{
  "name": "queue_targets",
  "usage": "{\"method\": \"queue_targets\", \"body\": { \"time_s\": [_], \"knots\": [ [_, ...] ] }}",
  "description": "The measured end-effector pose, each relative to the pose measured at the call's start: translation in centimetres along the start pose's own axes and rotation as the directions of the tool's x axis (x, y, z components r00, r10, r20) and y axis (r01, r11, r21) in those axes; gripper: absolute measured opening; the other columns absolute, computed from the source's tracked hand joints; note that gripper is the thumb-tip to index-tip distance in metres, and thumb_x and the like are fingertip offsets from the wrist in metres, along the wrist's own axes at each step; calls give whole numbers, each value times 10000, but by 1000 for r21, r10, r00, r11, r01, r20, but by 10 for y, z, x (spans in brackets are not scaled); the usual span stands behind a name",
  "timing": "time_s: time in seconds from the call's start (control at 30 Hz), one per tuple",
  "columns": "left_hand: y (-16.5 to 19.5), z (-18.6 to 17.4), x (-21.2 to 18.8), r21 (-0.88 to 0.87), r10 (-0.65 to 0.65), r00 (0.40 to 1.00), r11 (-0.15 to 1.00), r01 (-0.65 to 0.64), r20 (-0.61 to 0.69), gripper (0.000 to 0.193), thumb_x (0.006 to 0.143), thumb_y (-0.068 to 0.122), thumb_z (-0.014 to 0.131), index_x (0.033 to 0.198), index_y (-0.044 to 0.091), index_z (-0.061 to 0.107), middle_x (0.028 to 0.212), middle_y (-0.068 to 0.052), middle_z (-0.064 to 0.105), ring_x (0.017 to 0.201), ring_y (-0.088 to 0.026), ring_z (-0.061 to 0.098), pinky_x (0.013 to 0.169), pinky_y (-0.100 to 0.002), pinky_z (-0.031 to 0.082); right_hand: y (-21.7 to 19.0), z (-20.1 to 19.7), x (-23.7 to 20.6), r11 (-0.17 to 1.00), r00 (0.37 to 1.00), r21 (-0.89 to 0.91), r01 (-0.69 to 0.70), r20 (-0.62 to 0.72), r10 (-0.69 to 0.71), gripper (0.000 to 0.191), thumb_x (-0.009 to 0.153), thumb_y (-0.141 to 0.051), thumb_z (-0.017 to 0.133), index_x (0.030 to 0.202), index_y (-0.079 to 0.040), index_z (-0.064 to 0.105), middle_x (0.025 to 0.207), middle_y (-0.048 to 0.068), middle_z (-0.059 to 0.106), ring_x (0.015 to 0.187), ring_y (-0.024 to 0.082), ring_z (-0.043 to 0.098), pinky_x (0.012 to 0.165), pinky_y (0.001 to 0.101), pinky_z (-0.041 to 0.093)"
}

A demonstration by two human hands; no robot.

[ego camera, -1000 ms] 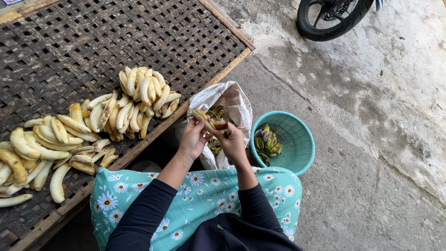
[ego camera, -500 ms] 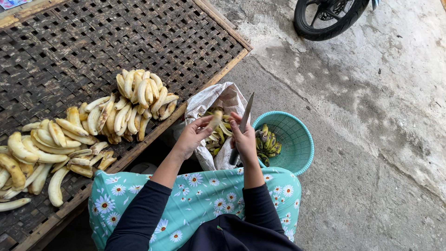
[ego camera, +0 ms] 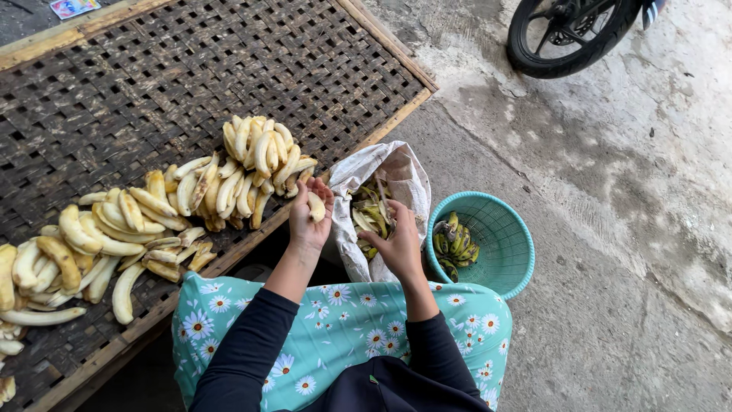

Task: The person sits on the ground and peels bananas one at a time with a small knife, dropping the peels into a cloth sack and placing the peeled bananas into a plastic basket. They take new unpeeled bananas from a pile on a slatted wooden table and continue peeling.

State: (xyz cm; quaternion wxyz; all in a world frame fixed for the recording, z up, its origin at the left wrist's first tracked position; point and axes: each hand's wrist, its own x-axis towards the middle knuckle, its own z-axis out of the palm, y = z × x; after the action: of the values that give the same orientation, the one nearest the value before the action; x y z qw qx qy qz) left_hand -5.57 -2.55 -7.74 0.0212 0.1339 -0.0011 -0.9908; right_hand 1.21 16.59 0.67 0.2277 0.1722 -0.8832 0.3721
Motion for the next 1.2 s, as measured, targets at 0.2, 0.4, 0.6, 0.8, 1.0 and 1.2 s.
{"method": "queue_targets", "body": {
  "time_s": [0.2,0.4,0.6,0.8,1.0,1.2],
  "knots": [
    [8,3,-1,-51,-26,998,998,23,-55,258,1072,314,621,1034,59,609,976,-82,682,883,-179,683,854,-347,596,34,-23,6,455,727,573,-681,455,515,634,845,-57,770,1426,-21,517,908,111,587,545,156,475,465,318,376],
    [4,0,-1,24,-73,964,996,81,-257,265,963,371,576,920,111,566,836,-49,654,830,-182,688,863,-504,613,62,-31,12,981,969,-62,-183,157,191,982,824,61,720,1692,-90,289,1177,59,713,946,27,568,761,232,487],
    [-5,-1,2,-101,-10,964,995,-18,-267,349,1062,388,551,1082,40,567,978,-100,655,995,-237,701,987,-427,623,10,-27,2,558,772,533,-636,428,470,692,1016,-431,386,1637,-205,180,1030,2,565,607,126,481,507,303,433],
    [2,24,-17,348,249,966,914,-210,-70,416,1095,495,384,1133,145,605,908,26,531,702,-77,503,555,-235,456,-64,-7,-19,748,777,487,-452,626,62,677,1096,-416,369,1674,-112,191,934,27,552,834,150,500,809,280,445],
    [2,74,-47,535,356,934,793,-290,-21,421,1119,450,327,1114,110,576,927,11,530,713,-68,470,535,-214,410,-76,-8,-17,777,798,494,-390,602,18,637,1122,-388,349,1677,-116,197,908,25,547,856,147,534,863,265,465],
    [4,93,-64,567,339,940,769,-295,29,351,1112,350,347,1130,96,589,950,-2,553,743,-72,482,568,-216,437,-76,-8,-17,802,795,451,-392,604,49,633,1113,-398,365,1668,-115,254,864,26,522,811,152,500,820,271,461]
  ]
}}
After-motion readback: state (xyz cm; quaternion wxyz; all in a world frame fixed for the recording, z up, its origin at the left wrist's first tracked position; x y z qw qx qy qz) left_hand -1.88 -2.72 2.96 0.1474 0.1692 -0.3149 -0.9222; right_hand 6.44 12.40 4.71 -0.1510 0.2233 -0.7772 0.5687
